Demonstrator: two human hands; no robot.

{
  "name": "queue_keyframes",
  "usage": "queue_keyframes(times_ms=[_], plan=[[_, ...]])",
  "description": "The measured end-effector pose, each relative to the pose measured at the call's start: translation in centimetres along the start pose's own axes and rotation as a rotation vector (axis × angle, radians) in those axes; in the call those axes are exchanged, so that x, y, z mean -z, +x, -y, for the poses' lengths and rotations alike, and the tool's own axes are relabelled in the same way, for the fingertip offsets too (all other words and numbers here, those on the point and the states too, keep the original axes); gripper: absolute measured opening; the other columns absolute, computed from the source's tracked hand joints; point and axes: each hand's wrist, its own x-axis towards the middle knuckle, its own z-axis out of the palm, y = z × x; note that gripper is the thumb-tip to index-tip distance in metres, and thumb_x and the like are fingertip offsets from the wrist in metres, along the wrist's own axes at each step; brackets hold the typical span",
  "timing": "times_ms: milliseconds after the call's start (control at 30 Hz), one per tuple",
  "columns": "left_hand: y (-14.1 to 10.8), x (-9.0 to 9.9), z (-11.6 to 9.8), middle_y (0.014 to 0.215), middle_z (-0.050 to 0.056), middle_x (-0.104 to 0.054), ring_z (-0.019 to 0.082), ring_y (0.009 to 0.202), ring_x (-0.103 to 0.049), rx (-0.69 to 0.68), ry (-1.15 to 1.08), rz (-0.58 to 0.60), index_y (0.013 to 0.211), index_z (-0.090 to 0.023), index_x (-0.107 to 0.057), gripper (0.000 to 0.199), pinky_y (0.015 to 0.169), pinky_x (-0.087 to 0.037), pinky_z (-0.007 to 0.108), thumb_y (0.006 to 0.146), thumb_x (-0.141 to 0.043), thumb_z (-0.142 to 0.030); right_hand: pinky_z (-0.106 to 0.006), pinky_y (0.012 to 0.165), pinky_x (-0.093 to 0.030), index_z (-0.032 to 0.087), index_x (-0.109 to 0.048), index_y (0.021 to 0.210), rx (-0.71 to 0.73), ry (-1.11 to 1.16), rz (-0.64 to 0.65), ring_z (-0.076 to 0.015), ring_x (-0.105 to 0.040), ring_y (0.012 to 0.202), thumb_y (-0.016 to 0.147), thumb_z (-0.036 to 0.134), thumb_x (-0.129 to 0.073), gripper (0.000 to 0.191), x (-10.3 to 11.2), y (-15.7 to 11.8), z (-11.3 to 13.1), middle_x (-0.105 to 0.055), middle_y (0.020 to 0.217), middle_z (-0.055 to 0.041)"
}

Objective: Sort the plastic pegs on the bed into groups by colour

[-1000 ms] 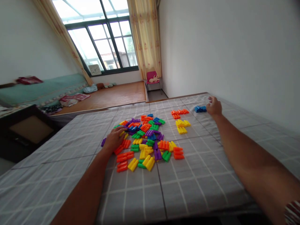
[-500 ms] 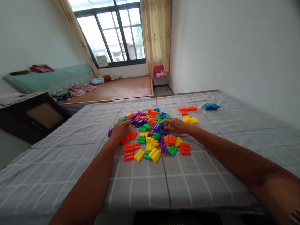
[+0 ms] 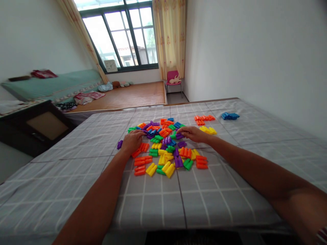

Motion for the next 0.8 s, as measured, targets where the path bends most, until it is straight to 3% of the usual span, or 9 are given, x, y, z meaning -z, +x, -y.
queue_keyframes(times_ms=[200,367,433,567,667,733,800], plan=[[0.1,0.4,-0.8,0.114,0.001,-0.07,0.019,0.108,-0.061,-0.056,-0.05,-0.065,0.102,-0.025,-0.072,0.032,0.099,-0.047,0.034,0.085,-0.046,-0.017,-0.027,0.067,-0.051,0.018,-0.063,0.112,-0.106,0.107,0.005,-0.0134,-0.063,0.073,0.094,0.032,-0.041,0.032,0.5,0.0,-0.4,-0.069,0.093,-0.0054],[0.2,0.8,-2.7,0.113,0.003,-0.07,0.019,0.107,-0.061,-0.11,-0.075,-0.119,0.102,-0.024,-0.072,0.03,0.098,-0.047,0.037,0.086,-0.047,-0.016,-0.04,0.093,-0.045,0.019,-0.068,0.106,0.123,-0.181,-0.095,-0.0223,-0.06,0.105,0.089,0.028,-0.054,0.024,0.1,-0.1,0.9,-0.069,0.11,-0.01],[0.3,0.8,-3.3,0.113,0.003,-0.07,0.019,0.107,-0.061,-0.131,-0.082,-0.128,0.102,-0.025,-0.072,0.03,0.097,-0.047,0.037,0.086,-0.048,-0.016,-0.041,0.097,-0.042,0.019,-0.067,0.11,0.187,-0.24,-0.123,-0.023,-0.058,0.11,0.09,0.026,-0.054,0.025,-0.3,0.3,1.9,-0.068,0.113,-0.0106],[0.3,0.7,-4.2,0.112,0.003,-0.07,0.019,0.105,-0.062,-0.164,-0.092,-0.103,0.1,-0.025,-0.072,0.028,0.095,-0.048,0.037,0.087,-0.048,-0.018,-0.042,0.098,-0.041,0.02,-0.064,0.116,0.264,-0.322,-0.024,-0.0228,-0.057,0.111,0.092,0.026,-0.052,0.028,-1.7,2.0,4.5,-0.066,0.118,-0.0103],[0.2,0.6,-4.1,0.114,0.002,-0.069,0.02,0.107,-0.061,-0.17,-0.097,-0.07,0.1,-0.026,-0.072,0.029,0.096,-0.047,0.038,0.087,-0.047,-0.019,-0.037,0.097,-0.042,0.019,-0.065,0.114,0.296,-0.365,0.153,-0.0217,-0.058,0.108,0.089,0.021,-0.055,0.027,-3.0,3.6,6.2,-0.067,0.116,-0.0103],[0.2,0.5,-3.7,0.114,0.003,-0.069,0.021,0.109,-0.06,-0.17,-0.097,-0.044,0.1,-0.026,-0.072,0.03,0.097,-0.046,0.038,0.086,-0.047,-0.02,-0.033,0.093,-0.043,0.018,-0.066,0.111,0.261,-0.364,0.244,-0.0202,-0.06,0.103,0.088,0.018,-0.056,0.025,-3.9,4.4,6.9,-0.069,0.111,-0.0092],[0.2,0.4,-3.2,0.114,0.003,-0.069,0.021,0.109,-0.06,-0.167,-0.098,-0.021,0.1,-0.026,-0.073,0.031,0.098,-0.046,0.038,0.085,-0.046,-0.019,-0.031,0.092,-0.043,0.019,-0.067,0.107,0.151,-0.295,0.221,-0.0199,-0.06,0.1,0.087,0.016,-0.057,0.022,-4.6,4.9,7.3,-0.069,0.107,-0.0083]])
